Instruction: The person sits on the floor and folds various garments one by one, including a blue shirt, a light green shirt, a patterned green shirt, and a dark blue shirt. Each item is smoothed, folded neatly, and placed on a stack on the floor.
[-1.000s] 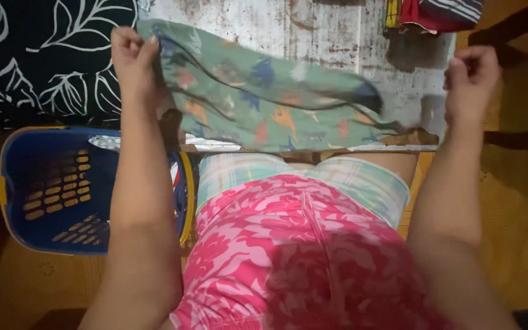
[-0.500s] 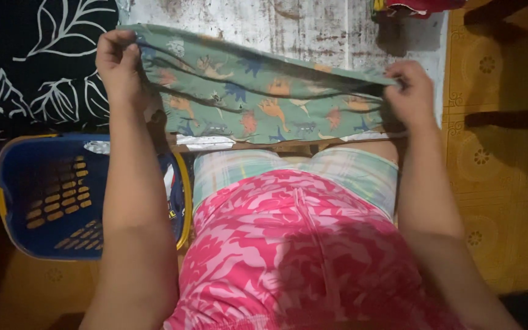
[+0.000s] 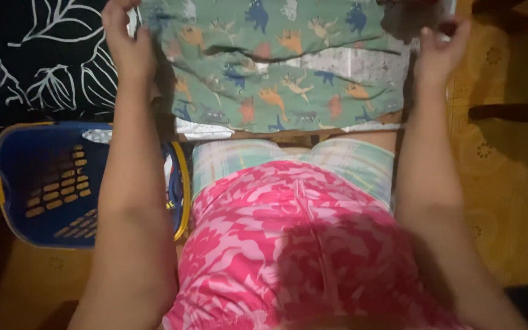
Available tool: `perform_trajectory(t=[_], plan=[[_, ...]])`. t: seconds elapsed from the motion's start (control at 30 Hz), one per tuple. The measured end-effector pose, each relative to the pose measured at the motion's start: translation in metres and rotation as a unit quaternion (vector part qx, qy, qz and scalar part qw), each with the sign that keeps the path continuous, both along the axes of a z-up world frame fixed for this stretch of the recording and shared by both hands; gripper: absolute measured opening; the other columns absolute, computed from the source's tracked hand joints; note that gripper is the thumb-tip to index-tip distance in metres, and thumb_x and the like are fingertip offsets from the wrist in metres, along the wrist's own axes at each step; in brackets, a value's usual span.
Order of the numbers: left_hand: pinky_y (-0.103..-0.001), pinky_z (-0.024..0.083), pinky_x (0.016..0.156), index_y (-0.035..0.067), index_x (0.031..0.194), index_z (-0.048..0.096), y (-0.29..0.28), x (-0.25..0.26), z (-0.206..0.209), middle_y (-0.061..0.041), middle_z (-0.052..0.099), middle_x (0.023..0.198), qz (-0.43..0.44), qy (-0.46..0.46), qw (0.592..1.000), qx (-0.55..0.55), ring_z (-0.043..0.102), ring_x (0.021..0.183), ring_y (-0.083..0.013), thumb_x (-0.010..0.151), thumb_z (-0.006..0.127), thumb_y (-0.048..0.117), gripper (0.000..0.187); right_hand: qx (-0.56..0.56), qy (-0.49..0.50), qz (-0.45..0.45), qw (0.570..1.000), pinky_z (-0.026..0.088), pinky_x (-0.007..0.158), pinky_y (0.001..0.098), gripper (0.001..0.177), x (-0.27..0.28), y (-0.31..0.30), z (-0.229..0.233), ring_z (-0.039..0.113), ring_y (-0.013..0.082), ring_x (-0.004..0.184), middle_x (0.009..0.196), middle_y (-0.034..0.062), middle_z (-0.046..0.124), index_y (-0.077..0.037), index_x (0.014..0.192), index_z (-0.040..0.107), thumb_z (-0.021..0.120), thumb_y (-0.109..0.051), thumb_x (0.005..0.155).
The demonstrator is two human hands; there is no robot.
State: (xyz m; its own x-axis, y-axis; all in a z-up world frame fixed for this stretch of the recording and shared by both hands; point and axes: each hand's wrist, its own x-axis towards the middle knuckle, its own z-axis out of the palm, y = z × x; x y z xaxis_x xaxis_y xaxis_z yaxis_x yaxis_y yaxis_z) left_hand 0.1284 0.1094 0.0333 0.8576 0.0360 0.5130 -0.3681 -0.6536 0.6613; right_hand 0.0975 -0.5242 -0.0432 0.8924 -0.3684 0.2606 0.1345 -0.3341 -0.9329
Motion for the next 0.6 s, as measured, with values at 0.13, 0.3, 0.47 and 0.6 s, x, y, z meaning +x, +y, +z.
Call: perform_trajectory(t=[0.13, 0.3, 0.47, 0.6], plan=[[-0.04, 0.048, 0.103, 0.006, 0.121, 0.065, -0.006, -0.064, 0.032, -0.014, 0.061, 0.118, -0.041, 0.114, 0.992, 0.047, 0.061, 0.116, -0.0341, 0.091, 0.072, 0.001, 0.032, -0.142, 0.123, 0.081, 0.979, 0.048, 0.077, 0.0246, 0.009, -0.055, 0.001, 0.039, 0.058, 0.0116, 0.088, 0.099, 0.0028, 0.061, -0.005, 0.11, 0.063, 0.072, -0.003, 0.111], [-0.06, 0.033, 0.102, 0.013, 0.105, 0.071, -0.023, -0.129, 0.069, -0.012, 0.062, 0.114, -0.132, 0.087, 0.947, 0.278, 0.056, 0.114, -0.0365, 0.063, 0.087, 0.048, 0.057, -0.289, 0.191, 0.318, 0.882, 0.043, 0.105, 0.047, 0.05, -0.101, 0.04, 0.106, 0.049, 0.0346, 0.127, 0.133, 0.0179, 0.054, -0.008, 0.102, 0.071, 0.092, -0.022, 0.06], [-0.054, 0.037, 0.105, 0.012, 0.111, 0.069, -0.014, -0.139, 0.03, -0.009, 0.064, 0.122, -0.084, 0.093, 0.965, 0.231, 0.055, 0.118, -0.0349, 0.075, 0.085, 0.033, 0.045, -0.337, 0.171, 0.271, 0.885, 0.04, 0.114, 0.0475, 0.039, -0.11, 0.036, 0.083, 0.047, 0.0385, 0.134, 0.136, 0.016, 0.057, -0.009, 0.11, 0.07, 0.075, -0.015, 0.072], [-0.045, 0.043, 0.109, 0.016, 0.107, 0.072, 0.001, -0.138, 0.007, -0.001, 0.067, 0.122, -0.071, 0.113, 0.957, 0.258, 0.057, 0.116, -0.0275, 0.083, 0.075, 0.012, 0.025, -0.378, 0.106, 0.211, 0.895, 0.045, 0.112, 0.0432, 0.018, -0.108, 0.025, 0.062, 0.056, 0.034, 0.124, 0.126, 0.0129, 0.061, -0.007, 0.105, 0.069, 0.069, -0.009, 0.087]])
